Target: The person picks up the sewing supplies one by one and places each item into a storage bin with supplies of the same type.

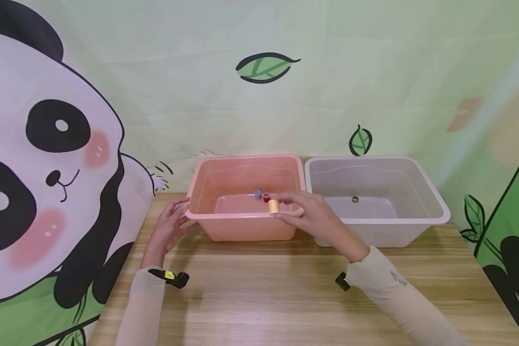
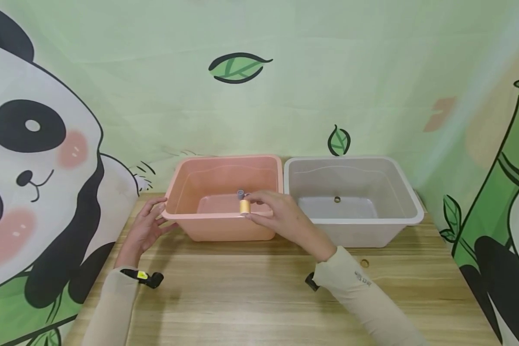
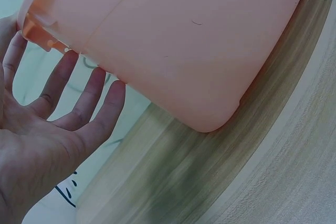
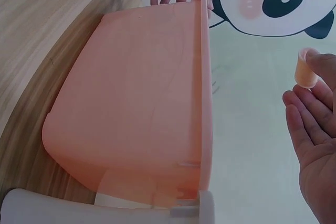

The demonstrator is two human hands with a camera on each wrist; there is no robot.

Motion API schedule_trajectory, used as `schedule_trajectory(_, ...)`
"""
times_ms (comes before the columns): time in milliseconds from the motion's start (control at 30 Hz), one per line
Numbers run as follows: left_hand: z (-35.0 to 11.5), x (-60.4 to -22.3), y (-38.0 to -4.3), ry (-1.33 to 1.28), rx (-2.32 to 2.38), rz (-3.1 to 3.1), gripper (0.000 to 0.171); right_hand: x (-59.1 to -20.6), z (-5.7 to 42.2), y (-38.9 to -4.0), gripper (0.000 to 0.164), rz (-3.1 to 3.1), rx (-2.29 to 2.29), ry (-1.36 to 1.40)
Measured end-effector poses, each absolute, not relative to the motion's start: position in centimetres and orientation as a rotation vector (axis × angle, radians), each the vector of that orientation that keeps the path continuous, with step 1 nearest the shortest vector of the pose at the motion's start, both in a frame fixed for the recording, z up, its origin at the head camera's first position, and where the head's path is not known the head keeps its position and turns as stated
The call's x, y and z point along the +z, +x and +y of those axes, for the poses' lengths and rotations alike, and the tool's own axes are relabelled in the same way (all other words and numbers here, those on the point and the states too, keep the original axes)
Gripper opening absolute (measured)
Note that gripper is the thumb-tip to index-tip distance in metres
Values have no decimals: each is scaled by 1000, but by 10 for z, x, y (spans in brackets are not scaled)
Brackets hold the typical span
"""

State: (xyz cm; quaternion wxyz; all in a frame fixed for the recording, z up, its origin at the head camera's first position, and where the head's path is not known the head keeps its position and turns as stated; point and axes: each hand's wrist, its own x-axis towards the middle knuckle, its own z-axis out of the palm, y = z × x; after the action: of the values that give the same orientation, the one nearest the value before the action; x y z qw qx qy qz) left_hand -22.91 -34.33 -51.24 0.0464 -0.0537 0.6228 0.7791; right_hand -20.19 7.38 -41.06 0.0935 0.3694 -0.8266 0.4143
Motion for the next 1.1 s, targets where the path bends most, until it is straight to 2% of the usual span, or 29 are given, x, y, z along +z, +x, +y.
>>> schedule_trajectory(567,-345,-513,-228,-148,2360,1919,29,-405,73,-206,31,-2414,1218,1097)
schedule_trajectory(867,-344,-514,-227,-112,2386,1908,18,-403,72,-207,34,-2408,1175,1067)
schedule_trajectory(1100,-343,-513,-228,-115,2390,1914,20,-403,73,-208,33,-2379,1162,1092)
